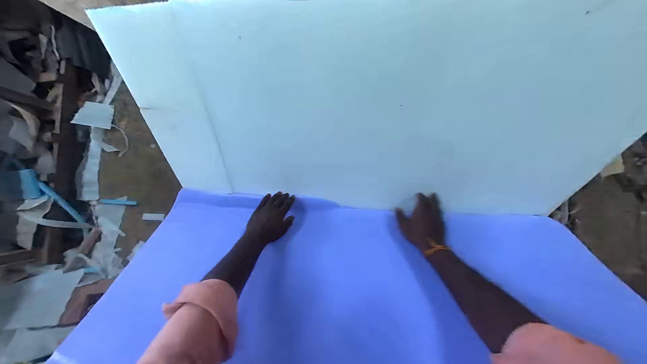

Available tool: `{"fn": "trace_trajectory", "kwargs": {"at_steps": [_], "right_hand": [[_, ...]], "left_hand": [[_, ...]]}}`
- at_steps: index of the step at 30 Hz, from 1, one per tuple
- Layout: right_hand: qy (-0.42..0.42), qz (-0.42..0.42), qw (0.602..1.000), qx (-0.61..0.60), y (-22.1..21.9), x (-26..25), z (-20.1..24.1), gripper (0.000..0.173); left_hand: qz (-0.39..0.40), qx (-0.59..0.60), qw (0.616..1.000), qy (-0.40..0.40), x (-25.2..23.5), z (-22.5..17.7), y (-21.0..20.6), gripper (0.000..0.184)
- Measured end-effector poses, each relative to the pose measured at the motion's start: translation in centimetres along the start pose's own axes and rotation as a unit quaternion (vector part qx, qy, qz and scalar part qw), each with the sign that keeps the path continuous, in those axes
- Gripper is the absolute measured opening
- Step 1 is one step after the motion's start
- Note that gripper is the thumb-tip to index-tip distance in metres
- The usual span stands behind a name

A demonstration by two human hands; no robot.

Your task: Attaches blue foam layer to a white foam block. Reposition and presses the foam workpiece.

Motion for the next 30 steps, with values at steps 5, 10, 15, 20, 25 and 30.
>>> {"fn": "trace_trajectory", "kwargs": {"at_steps": [5, 10, 15, 20, 25, 30], "right_hand": [[0.193, -0.011, 0.979, -0.072, -3.3, -0.6, 20.3, 0.05], [0.291, 0.02, 0.952, -0.094, -8.4, -1.8, 25.4, 0.04], [0.261, 0.159, 0.952, -0.037, -9.1, -3.0, 25.9, 0.035], [0.254, 0.384, 0.888, 0.014, -14.8, -4.4, 25.0, 0.031], [0.263, 0.267, 0.917, -0.135, -11.0, -3.9, 24.6, 0.029], [0.189, 0.176, 0.961, -0.098, -8.0, -2.7, 23.4, 0.038]], "left_hand": [[-0.02, 0.09, 0.996, -0.001, -2.9, -1.9, -1.1, 0.05], [-0.031, 0.133, 0.991, -0.015, -2.6, -0.9, -2.2, 0.047], [0.032, 0.121, 0.992, 0.012, -2.8, -1.5, -2.1, 0.042], [0.184, 0.07, 0.979, 0.058, -4.0, -2.0, -5.4, 0.054], [0.195, 0.061, 0.977, 0.058, -5.2, -1.3, -4.9, 0.067], [0.223, 0.065, 0.971, 0.058, -5.4, -2.2, -3.1, 0.062]]}}
Point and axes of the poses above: each hand's wrist, its own x-axis away from the middle knuckle, its own y-axis out of the back of the hand, z = x × y, the point moved 9 cm from there along -x, towards the middle knuckle, and after that the axes turned 13 degrees about y, right-handed, at the moved point
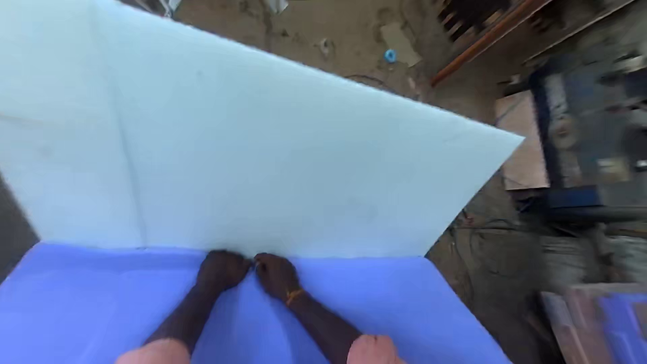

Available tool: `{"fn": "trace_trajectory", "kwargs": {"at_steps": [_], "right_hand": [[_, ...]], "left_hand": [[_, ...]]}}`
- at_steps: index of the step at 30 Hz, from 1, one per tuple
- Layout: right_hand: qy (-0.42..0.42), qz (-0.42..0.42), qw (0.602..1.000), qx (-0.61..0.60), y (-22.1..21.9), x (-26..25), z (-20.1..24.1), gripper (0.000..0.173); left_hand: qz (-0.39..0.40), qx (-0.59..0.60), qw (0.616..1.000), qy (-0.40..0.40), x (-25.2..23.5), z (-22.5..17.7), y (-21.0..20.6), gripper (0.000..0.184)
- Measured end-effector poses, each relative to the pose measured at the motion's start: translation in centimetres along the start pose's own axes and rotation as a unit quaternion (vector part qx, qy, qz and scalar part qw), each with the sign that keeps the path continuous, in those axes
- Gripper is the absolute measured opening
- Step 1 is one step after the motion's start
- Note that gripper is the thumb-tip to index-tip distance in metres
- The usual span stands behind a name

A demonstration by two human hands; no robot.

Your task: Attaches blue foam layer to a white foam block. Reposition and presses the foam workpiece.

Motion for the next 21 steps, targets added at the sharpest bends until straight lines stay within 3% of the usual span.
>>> {"fn": "trace_trajectory", "kwargs": {"at_steps": [4, 7, 11, 16, 19, 21], "right_hand": [[-0.038, -0.029, 0.996, 0.075, 0.9, 0.5, -0.4, 0.045], [-0.072, -0.004, 0.996, 0.062, 0.9, 0.2, -0.8, 0.051], [-0.056, 0.088, 0.994, 0.041, 0.5, -0.1, -1.1, 0.059], [-0.052, 0.199, 0.979, -0.015, -0.1, -1.8, -2.3, 0.053], [0.002, 0.111, 0.994, -0.018, 0.6, 1.0, -1.5, 0.053], [-0.045, 0.057, 0.997, 0.036, 1.8, 4.3, -0.5, 0.063]], "left_hand": [[0.009, -0.017, 1.0, 0.007, -0.6, 0.2, 0.0, 0.066], [-0.004, -0.019, 1.0, 0.004, -1.0, 0.2, 0.0, 0.068], [0.006, -0.018, 1.0, 0.012, -1.3, 0.4, 0.2, 0.068], [-0.011, -0.028, 0.999, 0.019, -0.5, 0.3, 0.2, 0.068], [-0.015, -0.031, 0.999, 0.029, -0.7, 0.5, 0.9, 0.07], [-0.025, -0.01, 0.999, 0.021, 0.0, -0.4, 2.3, 0.067]]}}
Point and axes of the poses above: each hand's wrist, its own x-axis away from the middle knuckle, its own y-axis out of the back of the hand, z = x × y, the point moved 9 cm from there along -x, towards the middle knuckle, and after that the axes turned 13 degrees about y, right-handed, at the moved point
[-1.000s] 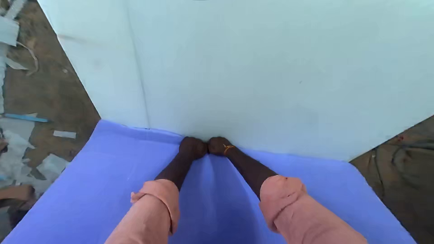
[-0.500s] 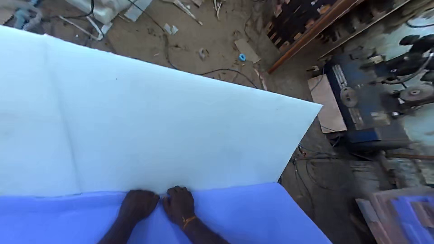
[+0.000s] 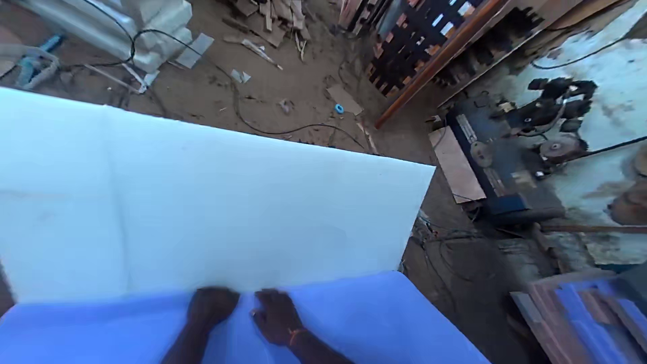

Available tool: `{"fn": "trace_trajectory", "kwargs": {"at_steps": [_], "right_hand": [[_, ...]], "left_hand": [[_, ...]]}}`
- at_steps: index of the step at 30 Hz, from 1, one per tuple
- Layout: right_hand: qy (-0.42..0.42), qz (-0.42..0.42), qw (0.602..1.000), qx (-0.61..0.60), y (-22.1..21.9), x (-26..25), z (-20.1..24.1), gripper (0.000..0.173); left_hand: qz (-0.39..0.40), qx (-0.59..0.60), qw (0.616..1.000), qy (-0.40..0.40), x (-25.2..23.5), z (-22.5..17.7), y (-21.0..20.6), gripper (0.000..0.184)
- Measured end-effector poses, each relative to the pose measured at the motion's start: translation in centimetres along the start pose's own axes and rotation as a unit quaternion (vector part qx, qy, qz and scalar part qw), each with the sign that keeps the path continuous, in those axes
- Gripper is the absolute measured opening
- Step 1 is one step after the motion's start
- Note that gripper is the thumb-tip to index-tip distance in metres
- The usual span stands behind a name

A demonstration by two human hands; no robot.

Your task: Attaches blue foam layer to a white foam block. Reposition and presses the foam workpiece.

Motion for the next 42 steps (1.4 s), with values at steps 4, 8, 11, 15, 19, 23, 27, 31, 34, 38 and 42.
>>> {"fn": "trace_trajectory", "kwargs": {"at_steps": [4, 8, 11, 15, 19, 23, 27, 31, 34, 38, 42], "right_hand": [[-0.042, 0.011, 0.998, 0.04, 0.8, 7.4, 2.7, 0.071], [-0.006, -0.013, 0.999, 0.052, 0.1, 8.0, 1.4, 0.071], [0.007, -0.024, 0.999, 0.042, -0.8, 6.7, 0.7, 0.076], [0.003, -0.058, 0.998, 0.02, -1.2, 3.9, 1.0, 0.072], [0.023, -0.09, 0.996, 0.004, -2.1, 0.4, 6.7, 0.06], [0.135, -0.158, 0.977, -0.048, -3.6, -6.6, 12.8, 0.054], [0.162, -0.176, 0.97, -0.039, -5.2, -10.6, 13.8, 0.047], [0.164, -0.119, 0.979, -0.019, -5.4, -11.6, 13.9, 0.039], [0.127, -0.01, 0.991, 0.025, -5.6, -13.3, 14.4, 0.033], [0.078, 0.206, 0.975, 0.012, -10.4, -16.0, 12.7, 0.039], [0.124, 0.141, 0.98, -0.07, -7.4, -14.6, 12.8, 0.036]], "left_hand": [[-0.076, 0.061, 0.994, 0.041, 3.1, -0.3, 0.3, 0.052], [-0.157, 0.016, 0.987, -0.012, 6.2, -0.6, 0.5, 0.046], [-0.071, -0.018, 0.997, -0.034, 11.4, 1.7, -0.4, 0.05], [-0.087, -0.023, 0.996, 0.009, 14.4, 11.1, 1.3, 0.051], [-0.156, -0.054, 0.985, 0.043, 12.0, 17.6, 3.1, 0.054], [-0.203, -0.065, 0.976, -0.041, 6.6, 16.2, 3.0, 0.052], [-0.216, 0.016, 0.971, -0.105, 3.0, 14.7, 1.0, 0.042], [-0.177, 0.053, 0.978, -0.099, 2.7, 14.9, 0.8, 0.034], [-0.114, 0.022, 0.991, -0.062, 2.0, 14.7, 0.5, 0.039], [0.024, -0.038, 0.999, 0.019, 0.5, 14.4, -2.5, 0.05], [0.016, -0.051, 0.999, 0.006, -0.5, 14.3, -1.7, 0.071]]}}
Point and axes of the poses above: each hand's wrist, its own x-axis away from the middle knuckle, its own y-axis out of the back of the hand, z = x × y, the point moved 9 cm from there along -x, towards the middle knuckle, and after that the axes turned 13 degrees about y, right-handed, at the moved point
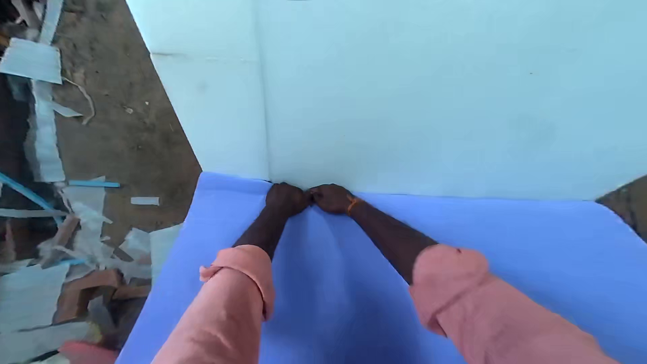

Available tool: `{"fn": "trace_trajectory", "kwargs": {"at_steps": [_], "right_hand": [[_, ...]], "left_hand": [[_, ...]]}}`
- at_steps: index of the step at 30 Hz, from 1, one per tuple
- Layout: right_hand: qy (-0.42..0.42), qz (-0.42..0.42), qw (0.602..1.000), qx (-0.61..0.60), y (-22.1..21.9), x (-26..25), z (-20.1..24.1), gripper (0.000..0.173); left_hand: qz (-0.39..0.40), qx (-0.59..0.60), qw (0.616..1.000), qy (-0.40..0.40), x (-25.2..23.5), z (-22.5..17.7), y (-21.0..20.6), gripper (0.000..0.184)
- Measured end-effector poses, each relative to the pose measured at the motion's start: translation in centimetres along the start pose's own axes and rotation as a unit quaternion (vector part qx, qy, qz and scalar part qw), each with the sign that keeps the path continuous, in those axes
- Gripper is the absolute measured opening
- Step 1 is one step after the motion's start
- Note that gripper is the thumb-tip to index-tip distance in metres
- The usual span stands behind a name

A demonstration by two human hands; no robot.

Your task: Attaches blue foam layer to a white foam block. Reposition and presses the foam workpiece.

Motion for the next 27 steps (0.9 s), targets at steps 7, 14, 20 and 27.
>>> {"fn": "trace_trajectory", "kwargs": {"at_steps": [7, 14, 20, 27], "right_hand": [[-0.073, -0.125, 0.985, 0.096, 0.1, 3.7, -1.7, 0.042], [-0.042, -0.201, 0.962, 0.177, 2.3, 5.8, 4.3, 0.026], [0.098, -0.27, 0.958, -0.003, -0.2, -1.8, 9.8, 0.04], [0.052, -0.125, 0.987, 0.089, -0.8, -5.7, 9.8, 0.04]], "left_hand": [[-0.002, -0.024, 1.0, 0.02, -1.3, -0.6, -0.3, 0.073], [-0.251, 0.074, 0.964, -0.047, 4.3, 1.1, 3.7, 0.042], [-0.259, 0.068, 0.961, -0.074, 3.6, 12.3, 3.8, 0.041], [-0.175, 0.068, 0.977, -0.099, 3.0, 11.9, 3.1, 0.04]]}}
Point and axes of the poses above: each hand's wrist, its own x-axis away from the middle knuckle, its own y-axis out of the back of the hand, z = x × y, the point moved 9 cm from there along -x, towards the middle knuckle, and after that the axes turned 13 degrees about y, right-handed, at the moved point
